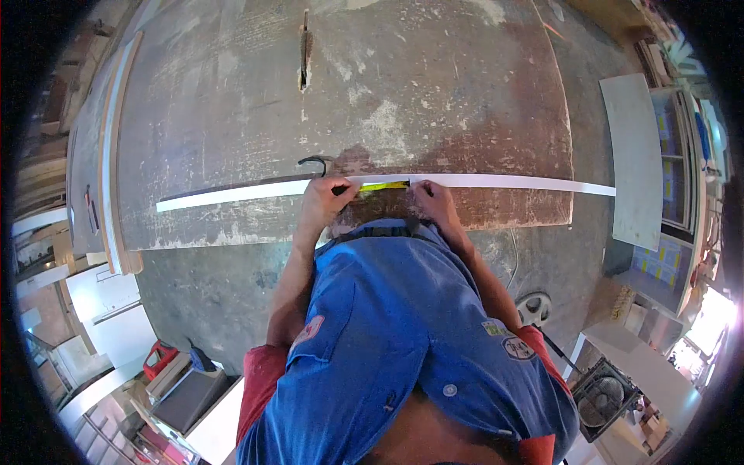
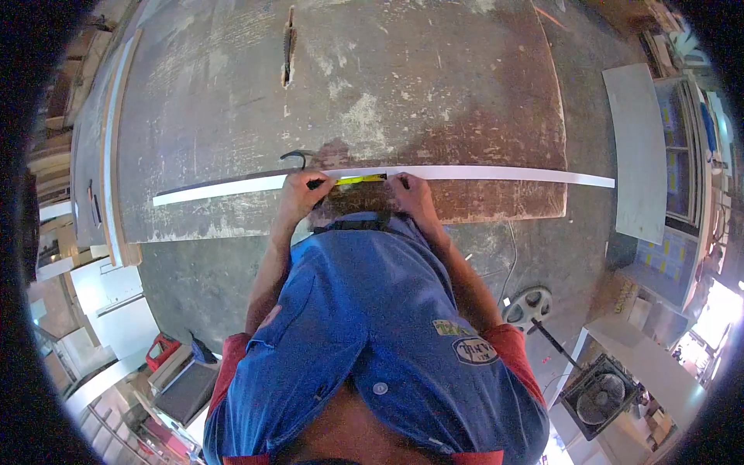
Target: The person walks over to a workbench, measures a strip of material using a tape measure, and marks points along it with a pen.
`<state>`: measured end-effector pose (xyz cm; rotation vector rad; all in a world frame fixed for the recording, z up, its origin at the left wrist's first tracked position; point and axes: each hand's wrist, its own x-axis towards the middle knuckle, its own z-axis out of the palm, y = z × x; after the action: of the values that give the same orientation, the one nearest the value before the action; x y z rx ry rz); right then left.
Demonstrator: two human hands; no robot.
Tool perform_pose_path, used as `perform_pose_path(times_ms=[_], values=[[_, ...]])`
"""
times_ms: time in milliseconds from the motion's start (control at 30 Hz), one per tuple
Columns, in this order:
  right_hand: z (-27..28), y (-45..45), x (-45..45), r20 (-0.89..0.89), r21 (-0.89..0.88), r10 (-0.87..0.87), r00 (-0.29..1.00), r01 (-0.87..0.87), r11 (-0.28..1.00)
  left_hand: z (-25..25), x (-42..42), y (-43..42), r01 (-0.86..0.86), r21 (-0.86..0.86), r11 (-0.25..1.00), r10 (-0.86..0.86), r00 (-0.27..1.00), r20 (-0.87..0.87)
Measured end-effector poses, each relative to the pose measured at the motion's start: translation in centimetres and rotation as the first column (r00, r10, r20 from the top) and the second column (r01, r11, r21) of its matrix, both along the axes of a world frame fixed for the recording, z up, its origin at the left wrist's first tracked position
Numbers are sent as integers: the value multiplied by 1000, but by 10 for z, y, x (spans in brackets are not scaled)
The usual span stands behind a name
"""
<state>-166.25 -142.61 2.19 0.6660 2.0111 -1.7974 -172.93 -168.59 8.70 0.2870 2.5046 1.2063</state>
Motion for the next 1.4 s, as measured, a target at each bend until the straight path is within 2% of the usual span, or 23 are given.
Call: perform_pose_path(times_ms=[33,67,100,300,467,533,667,867,967,1033,1167,1267,1333,1400], values=[[3,7,-3,-28,185,23,999,-18,983,-8,-1,0,11,18,1000,-9,996,-86],[6,13,-4,-50,363,55,997,-34,931,-12,-3,0,14,19,1000,-12,997,-82],[10,16,-2,-140,350,82,987,-28,936,-11,-5,1,11,3,1000,-11,997,-77],[27,11,-1,-164,438,72,984,7,899,-2,-12,9,16,-87,996,-19,999,-33],[28,11,-4,-97,436,57,994,-9,900,-24,-12,9,22,-58,998,-25,998,-59],[27,13,-6,-90,438,60,994,-15,899,-21,-13,11,3,-123,992,-7,999,-33],[31,11,-12,-97,408,80,992,-34,913,-22,-14,11,-4,-132,991,1,1000,-24],[24,10,-14,-68,466,96,993,-53,883,-17,-14,16,-11,-90,996,17,997,70],[21,9,-16,-48,468,77,996,-45,883,-17,-14,16,-1,-108,994,4,1000,25],[22,8,-17,-33,470,72,997,-48,881,-15,-15,18,-19,-101,995,28,995,91],[25,9,-18,-13,470,71,997,-57,881,-16,-16,17,5,-116,993,0,999,36],[25,11,-20,2,453,71,997,-64,889,-14,-15,21,-68,-75,995,75,993,96],[28,12,-21,2,440,78,997,-71,895,-11,-17,25,-68,-267,961,82,996,41],[31,10,-23,23,477,87,996,-88,875,-12,-19,27,-72,-303,950,98,993,72]])
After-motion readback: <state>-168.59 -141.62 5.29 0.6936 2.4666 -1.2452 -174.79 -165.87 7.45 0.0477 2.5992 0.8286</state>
